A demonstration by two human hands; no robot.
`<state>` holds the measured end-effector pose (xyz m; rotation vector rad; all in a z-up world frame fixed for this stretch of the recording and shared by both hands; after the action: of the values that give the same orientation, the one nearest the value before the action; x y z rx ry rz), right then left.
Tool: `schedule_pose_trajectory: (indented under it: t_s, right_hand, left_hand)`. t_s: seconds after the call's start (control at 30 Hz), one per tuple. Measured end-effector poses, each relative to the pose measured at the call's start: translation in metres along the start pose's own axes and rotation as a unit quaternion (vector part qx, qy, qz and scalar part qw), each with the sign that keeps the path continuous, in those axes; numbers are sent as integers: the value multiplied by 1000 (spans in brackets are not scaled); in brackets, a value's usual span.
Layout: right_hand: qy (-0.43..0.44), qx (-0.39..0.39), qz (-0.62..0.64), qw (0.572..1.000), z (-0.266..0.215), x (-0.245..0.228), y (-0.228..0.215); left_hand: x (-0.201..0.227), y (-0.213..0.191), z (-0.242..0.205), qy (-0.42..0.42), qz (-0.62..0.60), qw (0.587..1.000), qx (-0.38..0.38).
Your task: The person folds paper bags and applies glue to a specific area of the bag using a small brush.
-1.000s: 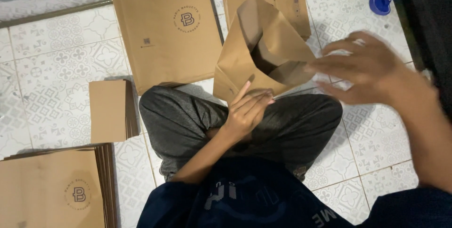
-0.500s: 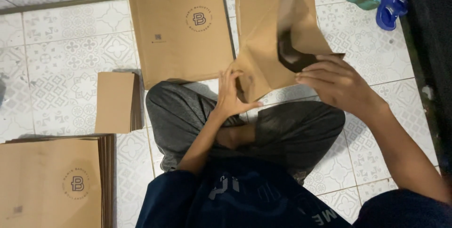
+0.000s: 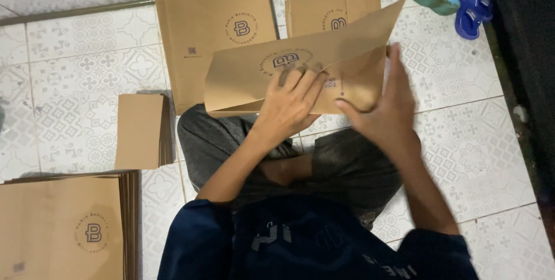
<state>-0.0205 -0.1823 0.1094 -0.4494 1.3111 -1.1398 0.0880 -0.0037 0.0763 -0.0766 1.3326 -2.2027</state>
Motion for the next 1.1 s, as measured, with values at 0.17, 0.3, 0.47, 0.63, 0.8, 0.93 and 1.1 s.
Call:
schedule_pose_trajectory:
  t_s: [0.17,0.3,0.47,0.63,0.8,0.93,1.1]
  right_hand:
    - [-73,131,48,988,0,-5,30]
    - [-54,94,119,987,-6,28,28]
    - [-43,59,123,990,-14,37,21]
    - [-54,89,93,990,7,23,30]
    - [-29,60,165,984,24,33,24]
    - [-10,57,180,982,22,49,34]
    - [26,83,268,959,5,53,43]
  left_hand:
    - [-3,-3,-5,-39,-91,989,107]
    - [-14,-8,-13,-44,-117,986,110]
    - [-11,-8,-13,-42,-102,989,95]
    - [7,6,-18,19,-117,989,92]
    - [7,8,-27,27,-102,987,122]
    - [2,15,-30,35,-91,989,110]
    - [-6,9,-28,27,-105,991,74]
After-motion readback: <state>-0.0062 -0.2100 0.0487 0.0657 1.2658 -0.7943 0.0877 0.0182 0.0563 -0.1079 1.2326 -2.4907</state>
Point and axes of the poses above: each hand's wrist, its own z-axis towards the middle knuckle, its own y-axis out of the palm, x = y × z, the point moved 2 cm from there along z, towards the middle knuckle, and after that the axes turned 3 degrees about z, right-handed, at the moved point
